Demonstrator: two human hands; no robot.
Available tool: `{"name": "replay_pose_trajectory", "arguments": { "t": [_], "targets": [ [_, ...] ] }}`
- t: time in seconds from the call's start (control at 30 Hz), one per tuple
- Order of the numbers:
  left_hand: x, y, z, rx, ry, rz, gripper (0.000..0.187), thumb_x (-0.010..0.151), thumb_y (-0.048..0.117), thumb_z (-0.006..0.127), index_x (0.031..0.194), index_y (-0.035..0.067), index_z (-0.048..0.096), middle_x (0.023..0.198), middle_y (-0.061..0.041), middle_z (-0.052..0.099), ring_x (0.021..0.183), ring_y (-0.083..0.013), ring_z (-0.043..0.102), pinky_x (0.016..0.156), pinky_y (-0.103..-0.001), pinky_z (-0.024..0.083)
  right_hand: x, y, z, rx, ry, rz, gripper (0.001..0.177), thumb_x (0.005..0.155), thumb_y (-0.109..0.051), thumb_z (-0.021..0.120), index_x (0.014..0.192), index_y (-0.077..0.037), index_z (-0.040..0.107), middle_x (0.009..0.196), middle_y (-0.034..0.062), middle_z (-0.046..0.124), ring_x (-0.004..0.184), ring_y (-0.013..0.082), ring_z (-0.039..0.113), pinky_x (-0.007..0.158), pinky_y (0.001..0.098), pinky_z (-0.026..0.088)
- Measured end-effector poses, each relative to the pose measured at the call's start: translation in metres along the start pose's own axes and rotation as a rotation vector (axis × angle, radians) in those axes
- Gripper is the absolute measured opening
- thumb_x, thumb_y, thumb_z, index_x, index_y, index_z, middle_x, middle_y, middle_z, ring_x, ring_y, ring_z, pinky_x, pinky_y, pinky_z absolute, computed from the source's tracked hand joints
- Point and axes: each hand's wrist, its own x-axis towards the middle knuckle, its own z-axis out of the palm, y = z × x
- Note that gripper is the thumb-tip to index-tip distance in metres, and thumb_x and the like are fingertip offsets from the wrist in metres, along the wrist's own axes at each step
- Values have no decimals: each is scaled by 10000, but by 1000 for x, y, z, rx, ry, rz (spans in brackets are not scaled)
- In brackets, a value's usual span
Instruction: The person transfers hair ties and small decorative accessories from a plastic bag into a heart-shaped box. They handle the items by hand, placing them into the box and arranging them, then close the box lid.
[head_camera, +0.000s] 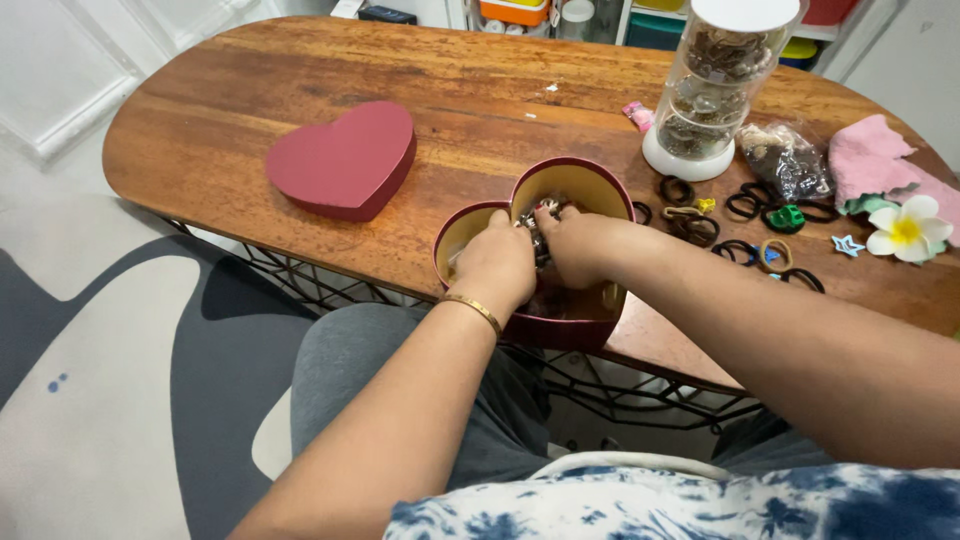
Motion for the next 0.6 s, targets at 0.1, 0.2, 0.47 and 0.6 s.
{"name": "replay_pose_trajectory", "arguments": {
  "t": [0.1,0.2,0.47,0.6],
  "targets": [
    [-3,3,-3,-12,-24,-69,314,907,122,619,1213,74,666,1355,-116,495,1218,-339,576,930,-497,529,0,-4,-5,-80,-41,28,1006,883,-504,674,1604,-10,176,1458,334,456,1222,449,604,1030,453,504],
    [-9,6,6,169,202,61,260,956,157,586,1176,75,698,1290,-103,578,1293,-315,546,987,-446,513,-6,-6,-11,-116,-34,12,927,873,-439,681,1593,-47,249,1476,288,480,1245,417,610,1015,471,516],
    [8,-6,19,-22,65,229,727,922,50,530,1589,0,246,1506,-224,462,1275,-366,561,1055,-439,484,-19,-11,-27,-94,-18,39,804,886,-317,644,1586,-136,292,1414,202,563,1191,390,643,954,476,541],
    [4,6,14,7,-16,132,700,921,67,511,1564,54,234,1584,-180,353,1375,-347,461,1059,-484,455,-44,-16,-36,-22,91,135,839,897,-370,665,1593,-114,272,1188,200,691,1070,377,685,881,479,554]
  ]
}}
